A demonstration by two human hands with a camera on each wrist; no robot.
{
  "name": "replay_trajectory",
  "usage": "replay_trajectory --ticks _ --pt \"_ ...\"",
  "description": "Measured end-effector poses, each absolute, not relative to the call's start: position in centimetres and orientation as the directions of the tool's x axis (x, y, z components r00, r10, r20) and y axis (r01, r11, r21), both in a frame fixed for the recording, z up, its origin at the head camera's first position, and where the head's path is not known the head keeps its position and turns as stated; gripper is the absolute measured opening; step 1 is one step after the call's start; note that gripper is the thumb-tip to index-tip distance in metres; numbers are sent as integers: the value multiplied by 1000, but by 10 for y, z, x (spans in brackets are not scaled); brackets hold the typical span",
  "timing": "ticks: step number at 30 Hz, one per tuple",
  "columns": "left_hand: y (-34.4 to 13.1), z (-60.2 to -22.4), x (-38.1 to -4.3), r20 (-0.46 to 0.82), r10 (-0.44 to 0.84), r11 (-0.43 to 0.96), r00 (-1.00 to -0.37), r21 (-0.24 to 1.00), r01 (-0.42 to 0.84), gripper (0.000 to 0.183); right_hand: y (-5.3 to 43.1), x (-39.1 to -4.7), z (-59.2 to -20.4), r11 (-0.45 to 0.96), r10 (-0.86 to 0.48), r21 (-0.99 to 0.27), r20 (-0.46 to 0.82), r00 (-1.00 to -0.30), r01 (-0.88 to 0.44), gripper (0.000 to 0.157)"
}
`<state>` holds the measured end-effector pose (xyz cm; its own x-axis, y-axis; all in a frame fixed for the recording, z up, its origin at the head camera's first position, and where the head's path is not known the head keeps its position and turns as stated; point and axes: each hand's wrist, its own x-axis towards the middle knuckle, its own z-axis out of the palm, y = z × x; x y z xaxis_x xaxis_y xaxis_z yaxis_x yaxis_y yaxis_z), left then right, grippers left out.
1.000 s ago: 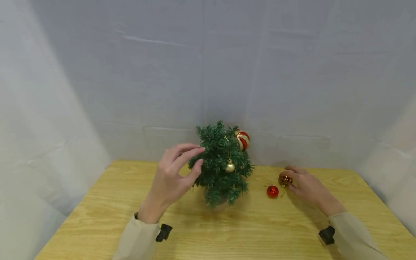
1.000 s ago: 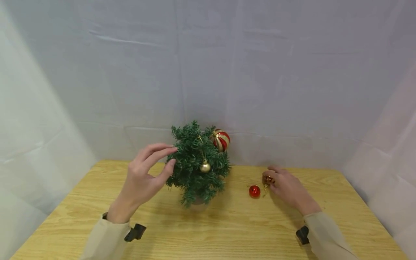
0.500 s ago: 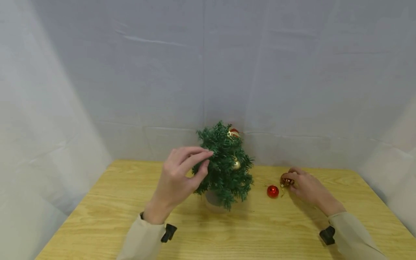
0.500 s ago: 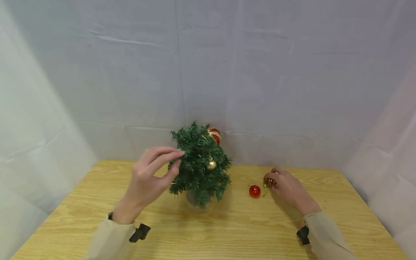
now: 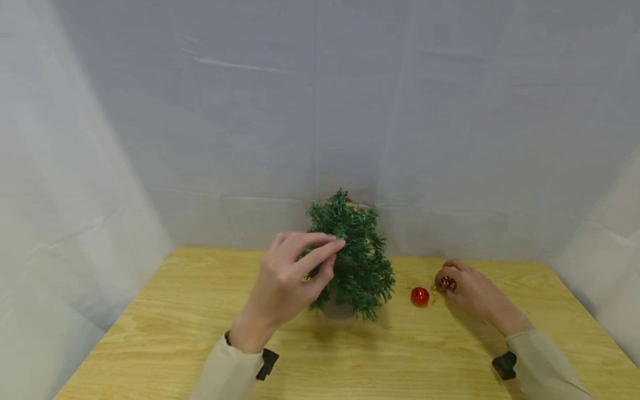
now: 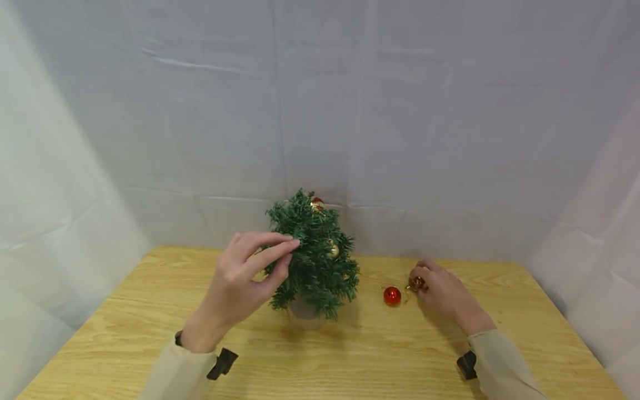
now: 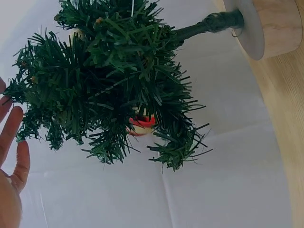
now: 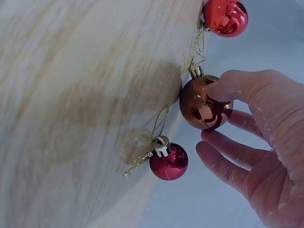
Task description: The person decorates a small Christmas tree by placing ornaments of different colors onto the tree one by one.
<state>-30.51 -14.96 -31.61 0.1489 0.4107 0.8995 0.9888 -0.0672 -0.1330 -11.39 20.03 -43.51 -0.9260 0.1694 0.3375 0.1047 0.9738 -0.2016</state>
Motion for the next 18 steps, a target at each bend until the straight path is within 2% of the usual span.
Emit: replay_trajectory --ticks 9,18 --pt "-149 -314 -320 883 401 -181 243 -184 966 26 166 -95 -433 932 321 -263 271 -908 251 26" --pt "-146 -318 -312 861 446 -148 243 -197 969 30 166 -92 -435 935 328 -232 281 -902 268 37"
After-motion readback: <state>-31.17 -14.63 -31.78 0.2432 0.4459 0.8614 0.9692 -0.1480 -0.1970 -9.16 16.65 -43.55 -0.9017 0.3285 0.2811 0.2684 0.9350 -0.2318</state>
